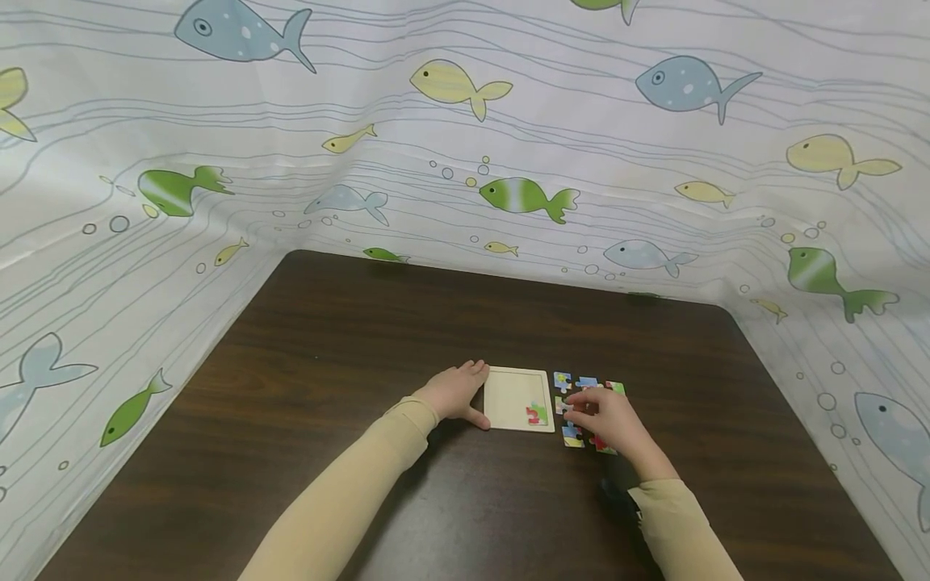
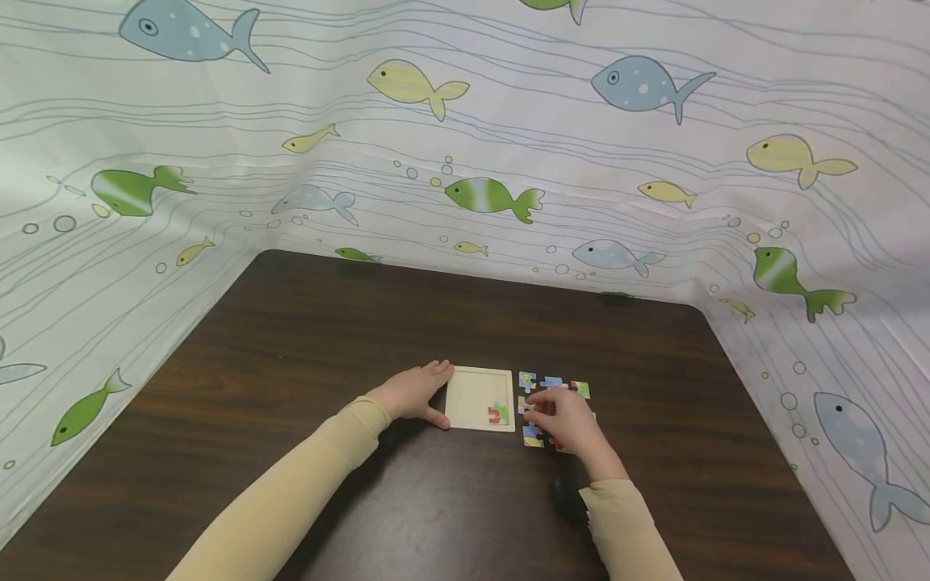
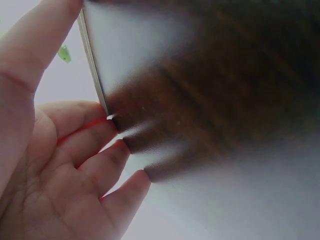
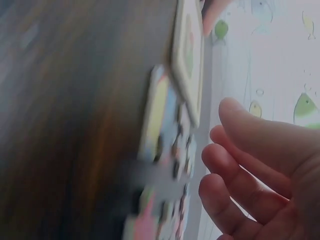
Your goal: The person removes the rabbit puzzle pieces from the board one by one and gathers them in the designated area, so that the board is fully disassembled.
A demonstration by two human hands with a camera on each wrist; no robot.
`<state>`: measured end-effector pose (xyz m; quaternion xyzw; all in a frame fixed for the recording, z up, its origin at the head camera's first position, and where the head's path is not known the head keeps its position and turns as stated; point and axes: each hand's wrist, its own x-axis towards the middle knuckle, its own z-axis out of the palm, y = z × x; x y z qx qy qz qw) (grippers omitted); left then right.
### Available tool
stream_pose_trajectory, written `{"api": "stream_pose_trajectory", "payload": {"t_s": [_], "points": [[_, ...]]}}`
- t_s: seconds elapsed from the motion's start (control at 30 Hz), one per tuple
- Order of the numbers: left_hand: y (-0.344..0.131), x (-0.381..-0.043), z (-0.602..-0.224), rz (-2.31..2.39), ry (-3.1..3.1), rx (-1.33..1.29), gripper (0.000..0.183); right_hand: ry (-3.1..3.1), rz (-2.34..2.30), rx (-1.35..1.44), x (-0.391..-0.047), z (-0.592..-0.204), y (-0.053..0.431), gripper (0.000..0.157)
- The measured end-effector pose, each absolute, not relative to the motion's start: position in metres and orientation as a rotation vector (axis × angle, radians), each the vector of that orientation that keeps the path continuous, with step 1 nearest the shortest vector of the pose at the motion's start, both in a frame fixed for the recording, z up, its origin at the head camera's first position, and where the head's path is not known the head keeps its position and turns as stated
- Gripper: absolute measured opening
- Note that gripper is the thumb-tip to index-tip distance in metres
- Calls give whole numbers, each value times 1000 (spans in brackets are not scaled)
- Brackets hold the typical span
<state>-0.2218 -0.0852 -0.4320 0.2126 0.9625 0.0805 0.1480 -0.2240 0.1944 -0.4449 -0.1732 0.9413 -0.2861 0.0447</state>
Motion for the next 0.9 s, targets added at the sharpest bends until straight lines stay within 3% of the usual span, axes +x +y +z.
{"api": "stream_pose_trajectory", "payload": {"t_s": [0.63,0.9], "points": [[-85,-222,-434,226,2788,617,100,2866,-879,-670,-226,-447,157,19],[-86,-223,-435,215,2786,623,100,2862,-862,-714,-228,-446,145,30]]}}
